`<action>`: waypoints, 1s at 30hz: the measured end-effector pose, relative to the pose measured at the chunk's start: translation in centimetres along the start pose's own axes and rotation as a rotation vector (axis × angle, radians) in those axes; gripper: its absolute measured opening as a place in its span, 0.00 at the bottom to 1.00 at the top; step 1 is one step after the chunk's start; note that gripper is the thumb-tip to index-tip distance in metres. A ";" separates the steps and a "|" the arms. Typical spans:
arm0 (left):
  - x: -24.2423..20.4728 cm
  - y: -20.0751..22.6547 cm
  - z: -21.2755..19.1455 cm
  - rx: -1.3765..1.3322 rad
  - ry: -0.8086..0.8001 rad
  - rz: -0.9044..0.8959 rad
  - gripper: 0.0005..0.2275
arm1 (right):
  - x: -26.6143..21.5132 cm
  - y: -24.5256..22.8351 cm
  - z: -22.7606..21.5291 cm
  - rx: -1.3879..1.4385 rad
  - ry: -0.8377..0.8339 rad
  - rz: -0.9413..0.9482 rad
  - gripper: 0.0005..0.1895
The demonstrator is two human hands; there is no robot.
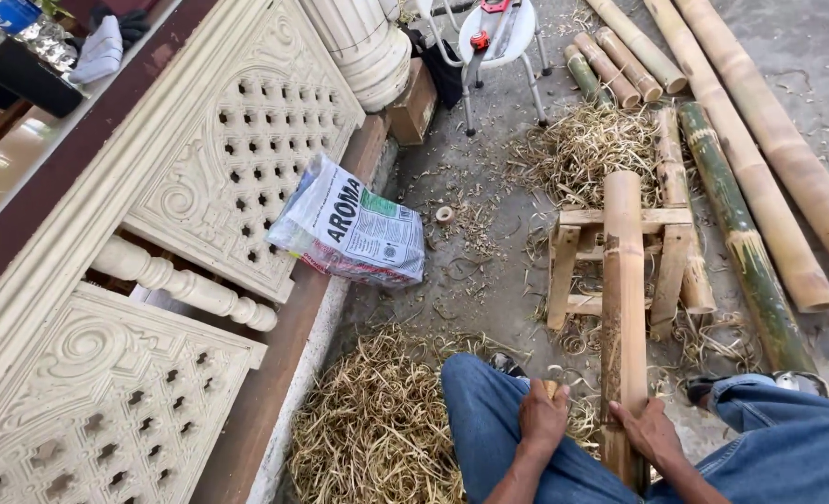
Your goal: Shave the outer layer of a bamboo stalk using a hand-held billhook or similar blade.
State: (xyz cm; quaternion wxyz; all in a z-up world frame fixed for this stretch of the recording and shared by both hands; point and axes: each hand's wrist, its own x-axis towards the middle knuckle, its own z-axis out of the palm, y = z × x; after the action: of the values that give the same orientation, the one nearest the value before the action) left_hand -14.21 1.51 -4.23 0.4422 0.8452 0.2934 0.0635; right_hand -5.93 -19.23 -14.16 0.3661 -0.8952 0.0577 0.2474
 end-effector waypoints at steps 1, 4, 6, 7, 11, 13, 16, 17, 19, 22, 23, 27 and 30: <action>0.2 0.1 -0.1 0.046 -0.072 -0.032 0.20 | 0.7 0.2 0.2 -0.061 0.002 0.013 0.53; -0.8 0.6 -0.5 0.073 -0.094 -0.060 0.19 | 1.7 0.3 0.6 -0.151 0.018 0.044 0.54; -0.2 1.5 -0.6 0.061 -0.036 -0.042 0.19 | 3.0 -1.2 0.1 -0.169 0.038 0.052 0.54; -0.3 1.5 -1.0 0.031 -0.026 -0.066 0.19 | 2.8 -1.9 0.3 -0.145 0.013 0.105 0.55; 0.0 -1.1 -0.2 -0.106 0.012 -0.265 0.19 | 5.1 1.7 3.9 -0.957 -0.132 -0.395 0.26; 1.0 -4.3 2.2 -0.061 0.067 -0.213 0.18 | -0.3 -6.1 0.8 -0.448 -0.090 -0.011 0.37; 0.9 -5.0 3.2 -0.025 0.089 -0.191 0.19 | -2.4 -8.7 -1.2 0.050 0.072 0.347 0.55; 0.4 -4.7 2.6 -0.032 0.065 -0.212 0.19 | -2.7 -8.1 -0.2 0.034 0.176 0.322 0.57; -0.2 -3.0 1.2 -0.002 0.009 -0.258 0.19 | -3.9 -9.2 -0.6 0.031 0.148 0.378 0.57; -1.3 -0.7 -0.4 0.048 -0.063 -0.340 0.19 | -4.9 -9.9 -1.7 0.012 0.087 0.461 0.54; -0.9 0.1 -0.6 0.055 -0.071 -0.363 0.19 | -4.4 -10.3 -2.2 -0.003 0.065 0.472 0.52; 2.1 -5.7 2.6 0.044 -0.143 -0.494 0.19 | 1.7 -2.0 1.7 0.745 -0.200 0.204 0.45; 1.2 -5.1 1.7 -0.016 -0.041 -0.362 0.18 | -1.2 -4.4 0.0 0.445 -0.133 0.152 0.39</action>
State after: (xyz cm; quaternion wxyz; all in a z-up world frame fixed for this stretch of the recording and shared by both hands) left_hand -14.85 3.15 -9.45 0.4591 0.7761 0.4312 -0.0322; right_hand -5.70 -16.17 -10.82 0.5376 -0.7674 0.1537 0.3137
